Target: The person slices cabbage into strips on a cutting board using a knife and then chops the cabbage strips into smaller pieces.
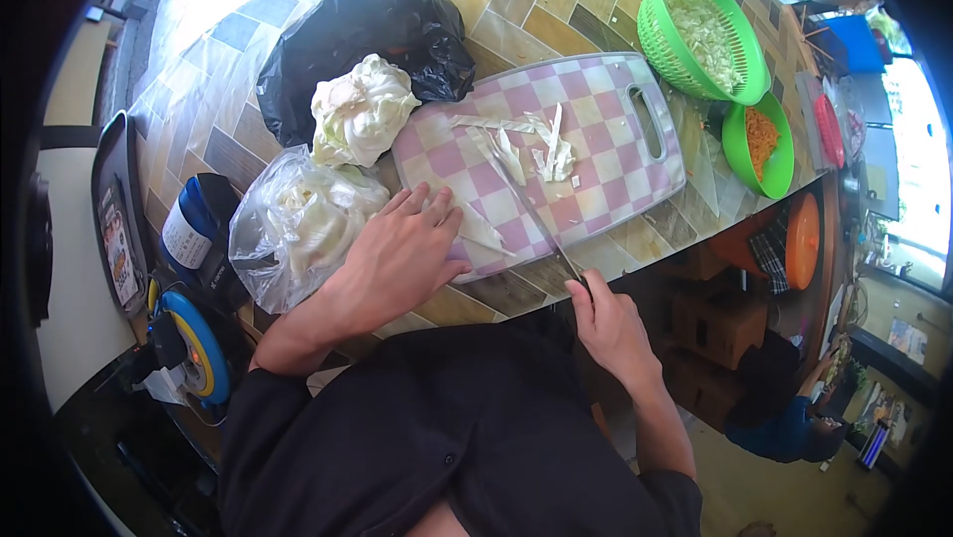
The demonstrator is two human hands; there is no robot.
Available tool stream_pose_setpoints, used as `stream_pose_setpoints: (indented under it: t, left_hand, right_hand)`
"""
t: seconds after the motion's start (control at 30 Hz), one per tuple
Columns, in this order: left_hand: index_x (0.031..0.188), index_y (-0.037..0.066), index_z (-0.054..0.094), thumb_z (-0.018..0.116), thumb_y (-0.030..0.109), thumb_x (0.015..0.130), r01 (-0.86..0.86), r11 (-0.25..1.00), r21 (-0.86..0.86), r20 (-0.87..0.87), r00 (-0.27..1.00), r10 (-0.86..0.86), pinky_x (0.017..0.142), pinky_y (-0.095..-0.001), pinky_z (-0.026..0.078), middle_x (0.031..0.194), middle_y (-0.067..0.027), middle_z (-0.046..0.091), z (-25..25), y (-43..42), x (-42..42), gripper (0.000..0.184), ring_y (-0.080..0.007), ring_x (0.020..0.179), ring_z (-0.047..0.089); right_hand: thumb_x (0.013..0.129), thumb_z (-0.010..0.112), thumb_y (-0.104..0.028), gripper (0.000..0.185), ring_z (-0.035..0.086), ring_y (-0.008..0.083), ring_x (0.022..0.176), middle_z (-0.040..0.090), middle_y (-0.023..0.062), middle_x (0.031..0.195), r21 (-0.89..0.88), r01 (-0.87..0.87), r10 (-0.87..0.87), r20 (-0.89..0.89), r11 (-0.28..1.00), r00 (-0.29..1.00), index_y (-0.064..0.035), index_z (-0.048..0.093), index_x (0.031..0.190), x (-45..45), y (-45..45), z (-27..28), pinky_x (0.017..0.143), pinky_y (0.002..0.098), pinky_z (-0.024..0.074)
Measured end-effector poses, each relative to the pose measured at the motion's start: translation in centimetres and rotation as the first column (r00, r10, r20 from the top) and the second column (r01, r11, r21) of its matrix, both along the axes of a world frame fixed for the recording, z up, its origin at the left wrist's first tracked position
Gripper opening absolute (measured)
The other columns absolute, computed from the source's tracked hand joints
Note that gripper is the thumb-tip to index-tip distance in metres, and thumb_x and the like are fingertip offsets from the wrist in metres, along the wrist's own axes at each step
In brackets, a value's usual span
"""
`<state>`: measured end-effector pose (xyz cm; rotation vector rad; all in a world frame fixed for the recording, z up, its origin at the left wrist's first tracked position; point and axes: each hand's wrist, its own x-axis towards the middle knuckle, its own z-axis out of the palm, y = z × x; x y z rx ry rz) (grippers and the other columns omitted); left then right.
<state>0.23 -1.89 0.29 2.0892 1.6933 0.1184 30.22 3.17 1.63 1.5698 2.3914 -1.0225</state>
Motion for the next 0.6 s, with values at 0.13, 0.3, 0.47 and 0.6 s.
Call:
stream_pose_setpoints:
  t: [0.13,0.3,0.47,0.6]
  left_hand:
    - [0.133,-0.010,0.062,0.076,0.033,0.095,0.010,1.000,0.013,-0.002,1.000,-0.010,0.123,-0.0491,0.040,0.148,-0.0281,0.058,-0.1,-0.1,0.1,0.059,-0.0456,0.143,0.051]
    - [0.130,-0.010,0.063,0.076,0.031,0.096,0.050,0.996,0.075,0.133,0.989,-0.060,0.125,-0.0510,0.038,0.153,-0.0294,0.051,-0.4,0.4,-0.5,0.055,-0.0441,0.146,0.049]
    - [0.130,-0.005,0.066,0.075,0.033,0.096,0.037,0.990,0.133,0.073,0.996,-0.047,0.123,-0.0487,0.040,0.153,-0.0262,0.054,-0.5,1.0,-0.8,0.052,-0.0401,0.146,0.050]
    - [0.130,-0.001,0.068,0.075,0.036,0.095,0.004,0.983,0.184,0.022,1.000,-0.009,0.119,-0.0468,0.043,0.149,-0.0222,0.059,0.5,1.1,-1.3,0.052,-0.0380,0.142,0.054]
  right_hand:
    - [0.112,0.057,-0.024,0.022,0.063,0.0489,0.066,0.058,0.0260,0.066,-0.016,0.073,-0.075,-0.107,0.997,0.992,-0.0023,0.059,0.114,-0.3,0.0,0.1,0.055,0.0533,0.0410]
    - [0.112,0.057,-0.025,0.023,0.057,0.0428,0.053,0.051,0.0218,0.059,-0.083,0.104,-0.114,-0.117,0.991,0.987,-0.0018,0.061,0.114,-0.6,0.1,0.5,0.050,0.0453,0.0362]
    - [0.112,0.057,-0.025,0.025,0.056,0.0406,0.052,0.050,0.0215,0.059,-0.123,0.147,-0.163,-0.129,0.981,0.978,-0.0010,0.062,0.115,-0.7,0.0,0.5,0.052,0.0445,0.0369]
    - [0.112,0.057,-0.025,0.025,0.058,0.0411,0.056,0.052,0.0224,0.063,-0.106,0.131,-0.147,-0.157,0.986,0.977,-0.0003,0.062,0.115,-0.4,-0.1,0.3,0.054,0.0448,0.0396]
